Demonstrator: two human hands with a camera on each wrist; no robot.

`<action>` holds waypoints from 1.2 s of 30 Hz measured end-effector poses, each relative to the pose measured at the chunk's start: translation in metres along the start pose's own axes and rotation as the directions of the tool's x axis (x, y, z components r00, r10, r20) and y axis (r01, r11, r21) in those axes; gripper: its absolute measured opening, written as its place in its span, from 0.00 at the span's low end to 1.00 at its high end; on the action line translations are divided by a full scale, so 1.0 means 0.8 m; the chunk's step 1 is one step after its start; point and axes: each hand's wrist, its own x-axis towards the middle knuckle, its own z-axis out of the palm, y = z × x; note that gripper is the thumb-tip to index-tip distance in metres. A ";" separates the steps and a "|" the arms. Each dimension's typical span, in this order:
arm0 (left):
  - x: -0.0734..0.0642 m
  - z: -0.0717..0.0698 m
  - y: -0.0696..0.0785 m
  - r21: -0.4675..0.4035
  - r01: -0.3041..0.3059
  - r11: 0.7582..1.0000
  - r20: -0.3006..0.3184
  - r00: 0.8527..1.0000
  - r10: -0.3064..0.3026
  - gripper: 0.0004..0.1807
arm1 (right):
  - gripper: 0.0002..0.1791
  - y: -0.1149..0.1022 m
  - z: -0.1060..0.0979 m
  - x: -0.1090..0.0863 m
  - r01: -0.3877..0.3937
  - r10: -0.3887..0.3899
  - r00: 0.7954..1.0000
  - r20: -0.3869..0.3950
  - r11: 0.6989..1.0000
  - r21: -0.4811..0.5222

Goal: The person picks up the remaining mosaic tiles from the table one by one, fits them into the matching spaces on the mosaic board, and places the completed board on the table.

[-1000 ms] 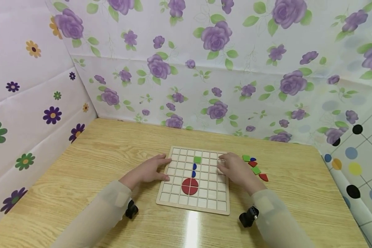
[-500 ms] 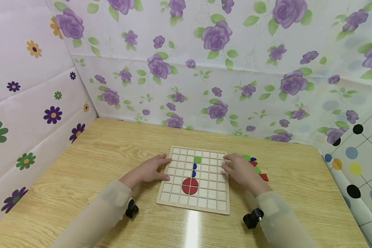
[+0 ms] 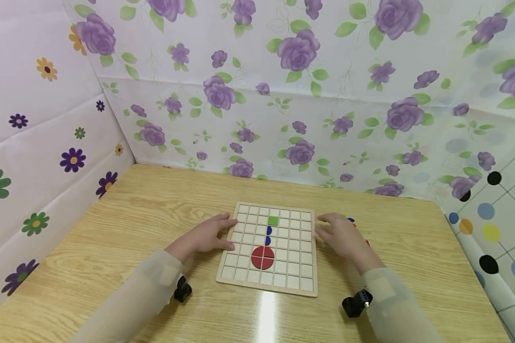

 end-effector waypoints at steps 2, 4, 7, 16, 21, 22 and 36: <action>0.001 0.001 0.000 -0.003 0.001 1.000 -0.001 1.000 -0.001 0.43 | 0.25 0.003 -0.002 -0.002 -0.004 0.004 1.000 -0.008 1.000 0.005; 0.002 0.001 0.000 -0.005 0.005 1.000 -0.002 1.000 -0.005 0.43 | 0.25 0.006 -0.004 -0.004 -0.011 0.011 1.000 -0.011 1.000 0.006; 0.001 0.002 -0.001 -0.013 0.006 1.000 -0.004 1.000 -0.006 0.42 | 0.25 0.012 -0.007 -0.006 -0.027 0.027 1.000 -0.015 1.000 0.010; 0.001 0.004 -0.001 -0.017 0.007 1.000 -0.007 1.000 -0.007 0.42 | 0.28 0.032 -0.013 -0.006 -0.087 0.087 0.996 0.000 0.995 0.043; 0.001 0.002 0.001 -0.010 -0.001 1.000 -0.003 1.000 0.001 0.42 | 0.27 0.038 -0.018 -0.006 -0.096 0.096 0.995 -0.009 0.995 0.001; 0.001 0.001 0.002 -0.009 -0.003 1.000 -0.004 1.000 0.003 0.42 | 0.27 0.039 -0.019 -0.005 -0.099 0.099 0.995 -0.012 0.995 -0.006; -0.002 0.001 0.003 -0.034 -0.003 0.999 -0.016 1.000 0.002 0.42 | 0.27 0.050 -0.023 -0.003 -0.151 0.151 0.988 -0.018 0.989 -0.003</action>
